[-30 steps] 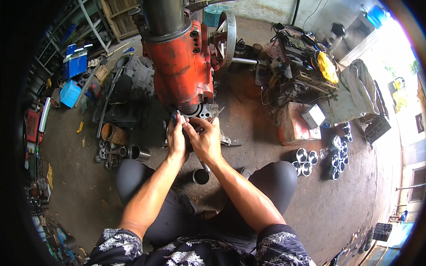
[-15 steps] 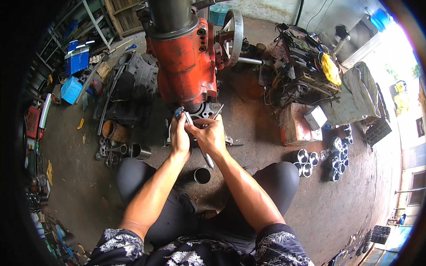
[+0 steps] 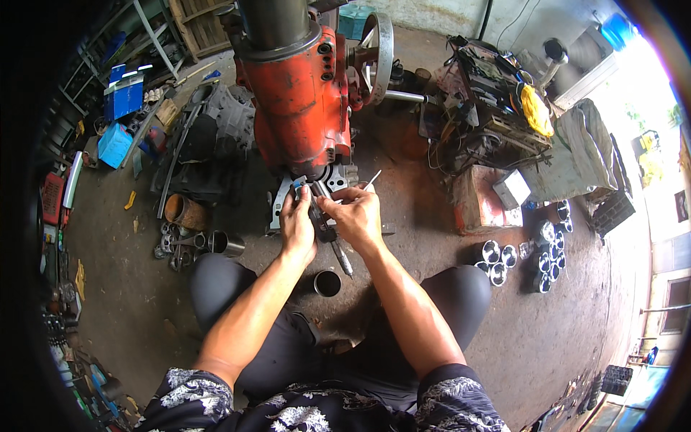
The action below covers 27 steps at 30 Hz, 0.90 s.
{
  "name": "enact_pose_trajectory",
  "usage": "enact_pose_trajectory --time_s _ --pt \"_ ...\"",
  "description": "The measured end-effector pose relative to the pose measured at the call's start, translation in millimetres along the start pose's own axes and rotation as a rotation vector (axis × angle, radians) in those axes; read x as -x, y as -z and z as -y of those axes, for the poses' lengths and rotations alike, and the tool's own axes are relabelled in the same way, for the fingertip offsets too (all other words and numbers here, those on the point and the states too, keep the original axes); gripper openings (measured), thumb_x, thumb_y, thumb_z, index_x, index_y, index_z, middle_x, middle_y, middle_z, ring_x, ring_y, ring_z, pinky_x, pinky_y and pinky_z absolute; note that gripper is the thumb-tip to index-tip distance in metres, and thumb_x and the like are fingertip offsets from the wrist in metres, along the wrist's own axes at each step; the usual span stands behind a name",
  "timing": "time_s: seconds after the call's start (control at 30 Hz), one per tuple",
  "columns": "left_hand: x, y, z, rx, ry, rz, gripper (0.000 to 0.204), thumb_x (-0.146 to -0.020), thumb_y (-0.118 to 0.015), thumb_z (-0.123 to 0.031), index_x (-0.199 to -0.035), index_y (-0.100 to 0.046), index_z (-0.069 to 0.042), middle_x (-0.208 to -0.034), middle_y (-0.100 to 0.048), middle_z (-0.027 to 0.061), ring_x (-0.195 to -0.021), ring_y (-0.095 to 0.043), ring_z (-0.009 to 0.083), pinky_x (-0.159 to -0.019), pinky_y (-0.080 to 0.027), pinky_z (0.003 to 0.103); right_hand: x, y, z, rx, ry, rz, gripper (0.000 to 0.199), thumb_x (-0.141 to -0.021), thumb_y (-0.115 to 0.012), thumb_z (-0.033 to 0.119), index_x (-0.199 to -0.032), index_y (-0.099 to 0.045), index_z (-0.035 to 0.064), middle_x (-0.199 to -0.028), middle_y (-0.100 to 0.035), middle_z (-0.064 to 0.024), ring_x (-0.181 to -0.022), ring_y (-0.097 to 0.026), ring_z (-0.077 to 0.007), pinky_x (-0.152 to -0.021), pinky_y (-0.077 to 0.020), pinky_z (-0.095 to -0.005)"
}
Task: The person sits on the floor and uses a torque wrench and a small metal rod to adjust and tighten components inside a red engine block. They repeatedly insert the rod, rotate the wrench, and reposition the tool while working on the same area.
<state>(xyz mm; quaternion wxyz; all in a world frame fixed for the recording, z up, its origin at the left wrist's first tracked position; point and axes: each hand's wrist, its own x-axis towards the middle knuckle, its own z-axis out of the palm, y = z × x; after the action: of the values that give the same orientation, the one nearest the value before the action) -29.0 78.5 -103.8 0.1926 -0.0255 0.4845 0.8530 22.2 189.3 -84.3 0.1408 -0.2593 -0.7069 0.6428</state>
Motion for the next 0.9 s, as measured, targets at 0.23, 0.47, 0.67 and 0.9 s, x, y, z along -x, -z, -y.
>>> enact_pose_trajectory --time_s 0.23,0.47,0.67,0.9 --pt "-6.6 11.0 -9.3 -0.010 0.024 -0.298 0.031 -0.102 -0.057 -0.028 -0.123 -0.053 -0.005 -0.097 -0.061 0.0040 -0.081 -0.061 0.0117 -0.072 -0.055 0.027 2.2 15.6 7.8 0.045 -0.057 -0.068 0.036 -0.073 -0.086 0.023 -0.085 -0.073 -0.0081 -0.083 -0.063 -0.0101 -0.071 -0.059 -0.0152 -0.062 -0.0477 -0.0298" --pt "-28.6 46.1 -19.9 -0.236 -0.106 -0.416 0.033 -0.099 -0.064 -0.025 -0.121 -0.055 -0.003 -0.100 -0.065 0.0049 -0.089 -0.061 0.0138 -0.082 -0.051 0.030 6.1 13.2 15.9 0.064 -0.018 -0.092 0.022 -0.077 -0.084 0.015 -0.080 -0.072 -0.0034 -0.070 -0.063 -0.0005 -0.062 -0.051 -0.0069 -0.056 -0.0402 -0.0240" --pt "-38.8 68.0 -18.1 -0.306 0.026 -0.461 0.041 -0.092 -0.073 -0.029 -0.118 -0.056 -0.003 -0.103 -0.063 0.0051 -0.090 -0.060 0.0138 -0.082 -0.050 0.030 8.9 6.6 24.2 0.071 -0.004 -0.049 0.023 -0.077 -0.084 0.016 -0.080 -0.072 -0.0035 -0.070 -0.065 -0.0019 -0.063 -0.052 -0.0071 -0.057 -0.0412 -0.0239" --pt "-40.3 61.8 -15.0 -0.494 -0.014 -0.501 0.047 -0.086 -0.079 -0.035 -0.113 -0.064 0.001 -0.104 -0.068 0.0099 -0.092 -0.061 0.0176 -0.087 -0.048 0.033 12.0 4.3 26.0 0.054 -0.019 -0.016 0.029 -0.075 -0.085 0.020 -0.084 -0.073 -0.0054 -0.073 -0.066 -0.0055 -0.065 -0.058 -0.0103 -0.061 -0.0466 -0.0264"
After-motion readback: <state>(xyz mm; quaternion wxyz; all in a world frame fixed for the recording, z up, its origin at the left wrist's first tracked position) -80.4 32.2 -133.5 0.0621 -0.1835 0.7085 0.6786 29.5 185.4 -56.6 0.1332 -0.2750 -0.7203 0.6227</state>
